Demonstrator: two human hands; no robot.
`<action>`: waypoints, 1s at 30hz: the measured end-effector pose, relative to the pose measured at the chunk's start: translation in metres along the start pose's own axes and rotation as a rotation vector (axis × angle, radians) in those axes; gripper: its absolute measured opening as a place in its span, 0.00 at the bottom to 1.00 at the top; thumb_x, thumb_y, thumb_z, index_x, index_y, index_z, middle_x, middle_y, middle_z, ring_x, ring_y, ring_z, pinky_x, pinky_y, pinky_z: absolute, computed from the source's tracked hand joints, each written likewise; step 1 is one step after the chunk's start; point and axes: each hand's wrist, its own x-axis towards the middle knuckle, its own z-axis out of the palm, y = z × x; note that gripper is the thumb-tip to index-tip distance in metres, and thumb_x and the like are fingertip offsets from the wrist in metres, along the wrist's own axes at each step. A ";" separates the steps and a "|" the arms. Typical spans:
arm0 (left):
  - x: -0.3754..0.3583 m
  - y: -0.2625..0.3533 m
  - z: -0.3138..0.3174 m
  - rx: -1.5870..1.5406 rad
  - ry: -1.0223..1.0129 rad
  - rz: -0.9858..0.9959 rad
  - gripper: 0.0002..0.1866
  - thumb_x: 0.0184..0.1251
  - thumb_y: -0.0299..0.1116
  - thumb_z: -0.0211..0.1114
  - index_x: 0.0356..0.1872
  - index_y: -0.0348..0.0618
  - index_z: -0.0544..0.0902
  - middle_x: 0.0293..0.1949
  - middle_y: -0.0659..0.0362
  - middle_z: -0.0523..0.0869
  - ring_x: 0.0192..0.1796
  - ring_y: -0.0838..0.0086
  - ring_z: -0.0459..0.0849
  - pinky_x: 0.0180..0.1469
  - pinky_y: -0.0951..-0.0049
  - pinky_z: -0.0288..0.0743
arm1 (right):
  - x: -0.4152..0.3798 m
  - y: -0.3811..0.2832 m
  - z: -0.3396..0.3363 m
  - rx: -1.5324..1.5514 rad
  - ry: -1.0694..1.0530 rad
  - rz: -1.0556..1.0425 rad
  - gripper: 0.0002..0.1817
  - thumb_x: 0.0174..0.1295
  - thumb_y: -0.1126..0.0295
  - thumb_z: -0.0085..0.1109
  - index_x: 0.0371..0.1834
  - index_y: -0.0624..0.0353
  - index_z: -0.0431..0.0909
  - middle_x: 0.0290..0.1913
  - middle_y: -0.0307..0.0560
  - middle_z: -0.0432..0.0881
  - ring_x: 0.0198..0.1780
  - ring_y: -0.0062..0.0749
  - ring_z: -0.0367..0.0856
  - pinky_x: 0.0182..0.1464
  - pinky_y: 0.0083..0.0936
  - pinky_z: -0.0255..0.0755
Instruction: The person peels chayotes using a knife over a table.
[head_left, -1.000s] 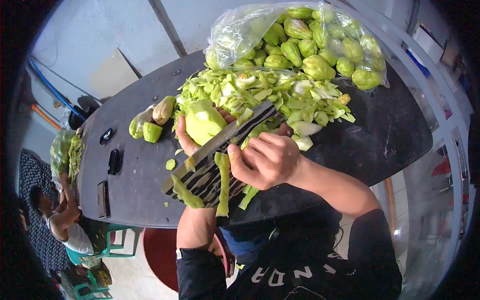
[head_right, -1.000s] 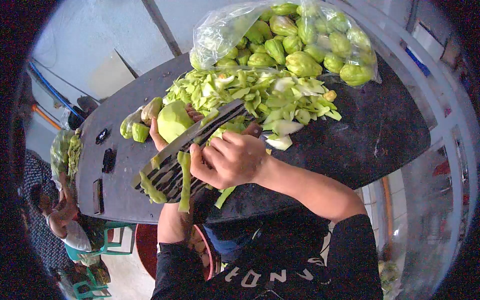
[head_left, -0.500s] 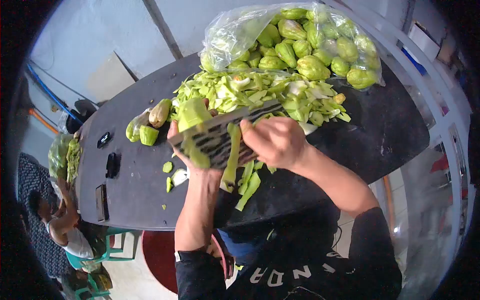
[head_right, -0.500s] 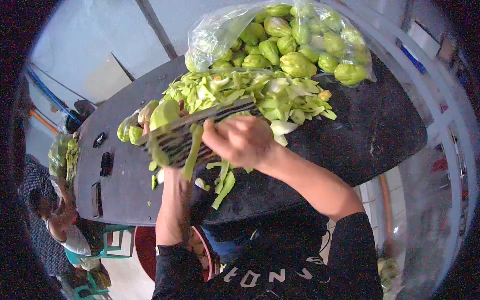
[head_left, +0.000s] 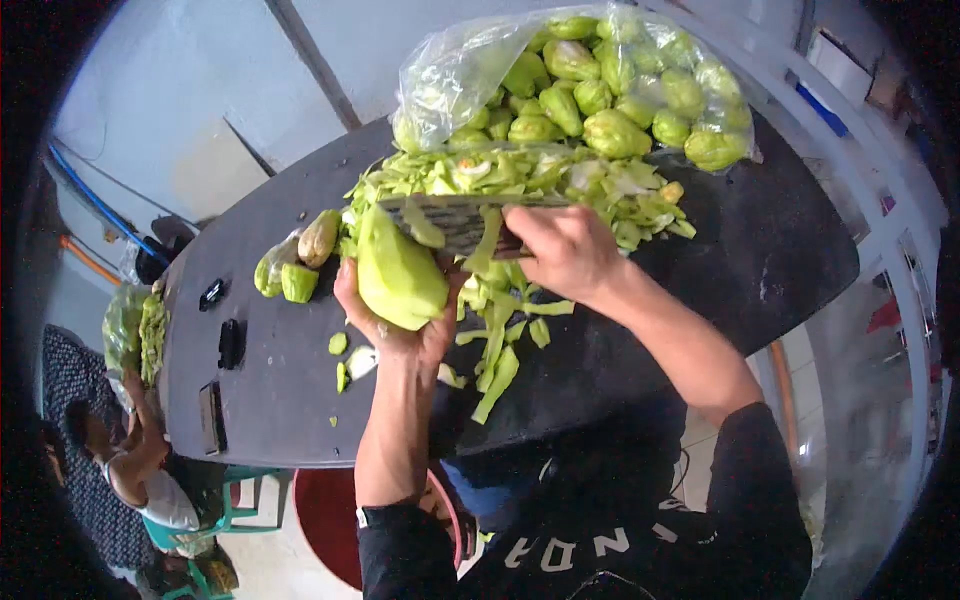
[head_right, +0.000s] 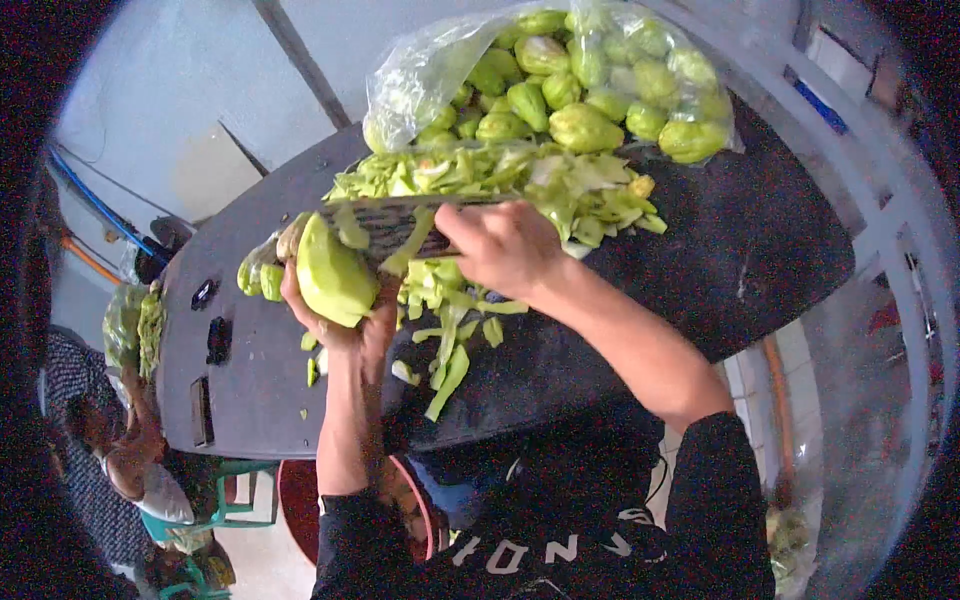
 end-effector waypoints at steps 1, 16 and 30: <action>0.002 -0.004 0.010 -0.007 0.075 0.047 0.41 0.60 0.63 0.55 0.68 0.43 0.69 0.60 0.52 0.79 0.60 0.58 0.79 0.63 0.53 0.75 | 0.002 -0.006 -0.004 0.006 0.006 -0.015 0.09 0.50 0.75 0.61 0.33 0.57 0.72 0.21 0.44 0.81 0.22 0.38 0.84 0.22 0.35 0.77; -0.002 -0.003 -0.004 0.108 0.041 0.005 0.42 0.56 0.64 0.58 0.64 0.41 0.72 0.52 0.50 0.81 0.47 0.59 0.83 0.52 0.55 0.78 | -0.004 -0.014 0.008 -0.012 -0.070 0.172 0.08 0.58 0.68 0.61 0.36 0.57 0.74 0.23 0.48 0.82 0.23 0.44 0.84 0.24 0.40 0.78; 0.000 -0.003 -0.001 0.090 0.026 0.063 0.46 0.55 0.66 0.57 0.66 0.38 0.69 0.47 0.49 0.82 0.45 0.60 0.83 0.49 0.59 0.80 | 0.001 -0.041 -0.007 -0.002 -0.072 -0.027 0.09 0.59 0.71 0.56 0.41 0.64 0.76 0.18 0.41 0.77 0.18 0.33 0.80 0.19 0.31 0.74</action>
